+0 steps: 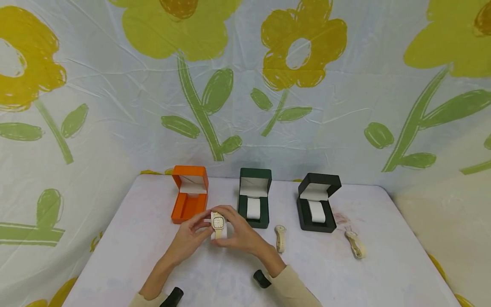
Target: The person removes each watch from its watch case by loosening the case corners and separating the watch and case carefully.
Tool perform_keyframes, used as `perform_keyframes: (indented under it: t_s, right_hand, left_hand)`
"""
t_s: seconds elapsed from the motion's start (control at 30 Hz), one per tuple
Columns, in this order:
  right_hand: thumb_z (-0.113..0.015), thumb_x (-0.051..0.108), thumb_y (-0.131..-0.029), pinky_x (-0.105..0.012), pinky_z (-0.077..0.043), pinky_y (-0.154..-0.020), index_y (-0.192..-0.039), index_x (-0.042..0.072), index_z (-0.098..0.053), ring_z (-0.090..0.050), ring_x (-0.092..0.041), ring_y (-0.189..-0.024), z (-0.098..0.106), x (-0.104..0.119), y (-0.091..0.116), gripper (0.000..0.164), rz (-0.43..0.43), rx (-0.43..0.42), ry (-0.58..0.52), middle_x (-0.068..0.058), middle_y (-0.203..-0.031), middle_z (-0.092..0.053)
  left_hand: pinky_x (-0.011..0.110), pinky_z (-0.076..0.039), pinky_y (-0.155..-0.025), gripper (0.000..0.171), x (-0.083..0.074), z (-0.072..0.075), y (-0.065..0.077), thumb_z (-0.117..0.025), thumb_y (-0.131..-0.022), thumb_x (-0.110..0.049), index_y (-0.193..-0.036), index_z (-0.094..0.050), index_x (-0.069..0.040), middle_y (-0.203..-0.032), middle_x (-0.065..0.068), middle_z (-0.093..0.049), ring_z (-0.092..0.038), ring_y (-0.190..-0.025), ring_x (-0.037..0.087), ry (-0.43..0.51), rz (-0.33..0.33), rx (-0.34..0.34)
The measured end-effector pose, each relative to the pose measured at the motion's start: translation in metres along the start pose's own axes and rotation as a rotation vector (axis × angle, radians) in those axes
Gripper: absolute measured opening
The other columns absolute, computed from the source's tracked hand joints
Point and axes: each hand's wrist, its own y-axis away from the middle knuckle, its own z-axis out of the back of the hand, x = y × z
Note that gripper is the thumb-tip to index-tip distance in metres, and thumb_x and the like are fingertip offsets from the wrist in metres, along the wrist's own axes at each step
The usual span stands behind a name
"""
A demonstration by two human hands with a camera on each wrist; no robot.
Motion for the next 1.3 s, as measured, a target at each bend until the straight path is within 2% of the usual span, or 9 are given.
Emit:
perform_keyframes:
  t_s: [0.07,0.2,0.43,0.53,0.87,1.13,1.3]
  right_hand:
    - [-0.089,0.013,-0.081,-0.045,-0.05,-0.104,-0.147,0.008,-0.048,-0.051,-0.018,-0.128,-0.001,-0.001,0.0,0.078,0.024,-0.006,0.003,-0.005,-0.145,-0.05]
    - [-0.088,0.012,-0.081,-0.041,-0.051,-0.103,-0.146,0.007,-0.049,-0.052,-0.019,-0.126,-0.003,-0.002,-0.001,0.075,0.046,-0.014,-0.003,-0.006,-0.144,-0.051]
    - [-0.088,0.011,-0.082,-0.042,-0.048,-0.108,-0.147,0.009,-0.048,-0.052,-0.018,-0.127,-0.006,-0.001,-0.004,0.077,-0.009,0.008,-0.056,-0.002,-0.145,-0.051]
    - [-0.089,0.012,-0.081,-0.04,-0.048,-0.108,-0.146,0.009,-0.048,-0.053,-0.017,-0.125,-0.006,0.0,-0.004,0.077,-0.028,0.017,-0.061,0.0,-0.143,-0.051]
    - [-0.092,0.016,-0.079,-0.034,-0.049,-0.106,-0.143,0.011,-0.048,-0.053,-0.016,-0.123,-0.006,0.0,-0.005,0.078,-0.055,0.004,-0.057,0.001,-0.139,-0.051]
    - [-0.09,0.014,-0.081,-0.037,-0.048,-0.107,-0.146,0.011,-0.049,-0.052,-0.018,-0.127,-0.005,-0.003,-0.006,0.077,-0.021,0.029,-0.084,-0.002,-0.143,-0.05]
    - [-0.09,0.012,-0.081,-0.035,-0.048,-0.107,-0.146,0.014,-0.049,-0.051,-0.018,-0.128,-0.003,-0.003,-0.007,0.077,-0.036,0.045,-0.123,-0.001,-0.144,-0.049]
  left_hand:
    - [0.022,-0.053,-0.094,0.058,0.0,0.002,0.0,-0.071,-0.097,-0.007,-0.149,-0.048,0.004,-0.144,0.024,-0.052,-0.062,-0.118,0.038,-0.006,-0.01,0.005]
    - [0.023,-0.053,-0.094,0.057,0.0,0.007,0.001,-0.071,-0.097,-0.008,-0.148,-0.049,0.003,-0.143,0.023,-0.053,-0.062,-0.118,0.036,-0.012,-0.008,0.014]
    - [0.026,-0.054,-0.096,0.057,0.002,0.017,0.002,-0.071,-0.098,-0.014,-0.149,-0.049,-0.003,-0.149,0.02,-0.05,-0.061,-0.122,0.038,-0.023,0.04,0.039]
    - [0.026,-0.054,-0.095,0.056,0.003,0.019,0.002,-0.072,-0.098,-0.014,-0.149,-0.05,-0.003,-0.146,0.02,-0.051,-0.061,-0.121,0.037,-0.017,0.051,0.045]
    - [0.022,-0.055,-0.091,0.053,0.008,0.022,-0.001,-0.074,-0.096,-0.013,-0.145,-0.055,-0.002,-0.137,0.018,-0.057,-0.064,-0.109,0.026,-0.026,0.002,0.03]
    - [0.022,-0.054,-0.092,0.053,0.01,0.026,-0.001,-0.074,-0.096,-0.011,-0.144,-0.055,0.0,-0.136,0.021,-0.057,-0.062,-0.113,0.037,-0.006,0.008,0.037]
    - [0.023,-0.055,-0.092,0.053,0.012,0.028,-0.002,-0.074,-0.096,-0.011,-0.145,-0.055,-0.002,-0.136,0.02,-0.058,-0.062,-0.113,0.037,0.001,0.007,0.051]
